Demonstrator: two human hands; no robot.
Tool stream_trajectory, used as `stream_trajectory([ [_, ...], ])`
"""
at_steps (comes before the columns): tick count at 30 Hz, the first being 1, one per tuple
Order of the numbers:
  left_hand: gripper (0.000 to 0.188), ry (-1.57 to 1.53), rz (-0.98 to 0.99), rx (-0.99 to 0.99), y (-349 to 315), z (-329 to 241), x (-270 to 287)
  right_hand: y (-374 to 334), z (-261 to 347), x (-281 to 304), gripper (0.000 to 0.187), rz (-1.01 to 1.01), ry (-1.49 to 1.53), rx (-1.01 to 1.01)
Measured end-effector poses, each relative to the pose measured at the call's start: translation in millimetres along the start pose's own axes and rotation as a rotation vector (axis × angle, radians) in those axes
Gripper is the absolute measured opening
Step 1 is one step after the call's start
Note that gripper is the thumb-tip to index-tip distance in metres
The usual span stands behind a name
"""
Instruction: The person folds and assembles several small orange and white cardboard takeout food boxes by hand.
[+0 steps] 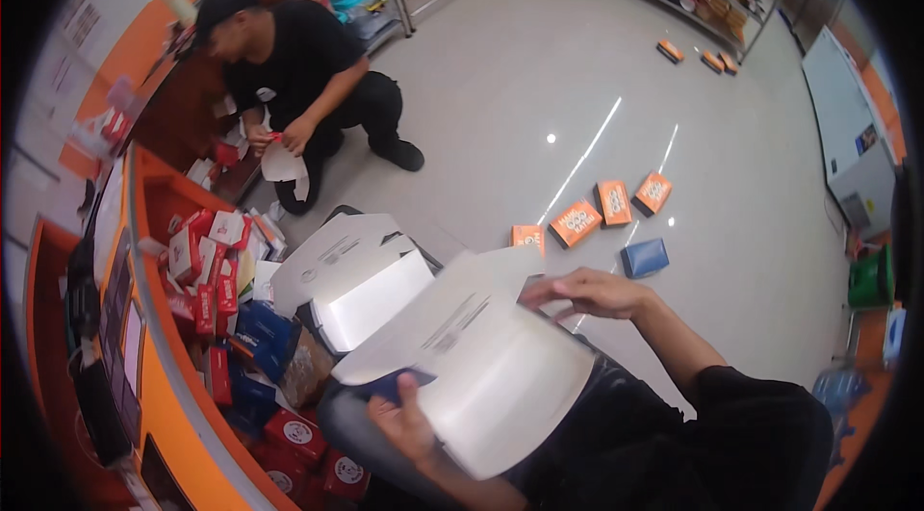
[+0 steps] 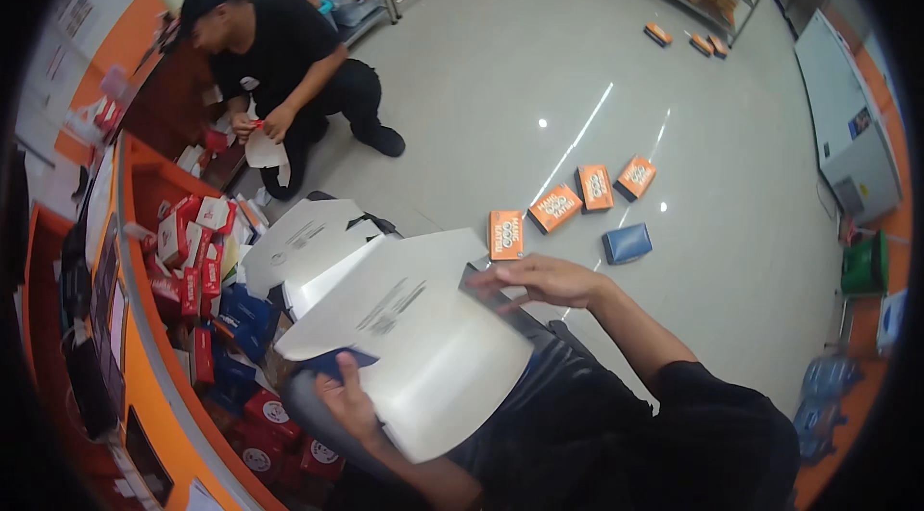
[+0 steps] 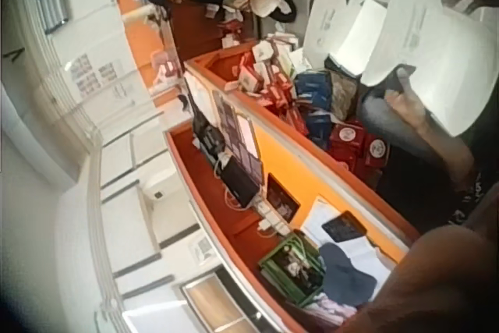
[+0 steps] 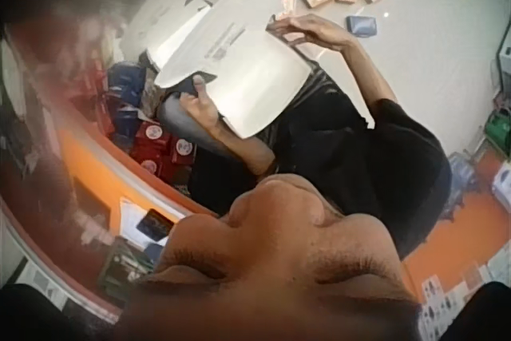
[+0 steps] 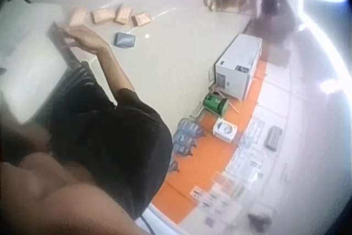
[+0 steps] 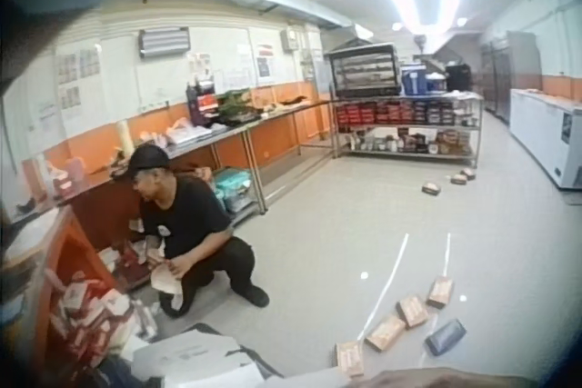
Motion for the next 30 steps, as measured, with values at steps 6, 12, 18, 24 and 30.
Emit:
stream_trajectory([
  [6, 0.061, 0.344, -0.173, 0.169, -41, 50, 43, -3, 5, 6, 0.054, 0.215, 0.207, 0.396],
  [12, 0.065, 0.001, -0.191, 0.297, -52, 28, 9, 11, 23, -44, 0.069, 0.691, 0.480, 0.458],
  [18, 0.059, 0.062, -0.163, 0.291, -51, 36, 7, 17, 9, -58, 0.066, 0.423, -0.084, 0.265],
  [24, 0.070, -0.098, 0.174, 0.158, -47, 43, 12, 3, 44, -43, 0.023, -0.081, -0.507, 0.366],
  [30, 0.064, 0.003, 0.241, 0.130, -27, 1, -24, 0, 16, -22, 0.020, -0.113, -0.704, 0.386],
])
Point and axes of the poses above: each hand's wrist, its own y-axis towards the middle knuckle, its own x-axis out of the back of the hand, z = x × y, the point moved 7 cm from there along y, towards the middle knuckle, and after that the axes turned 7 degrees about z, right-handed, at the moved point
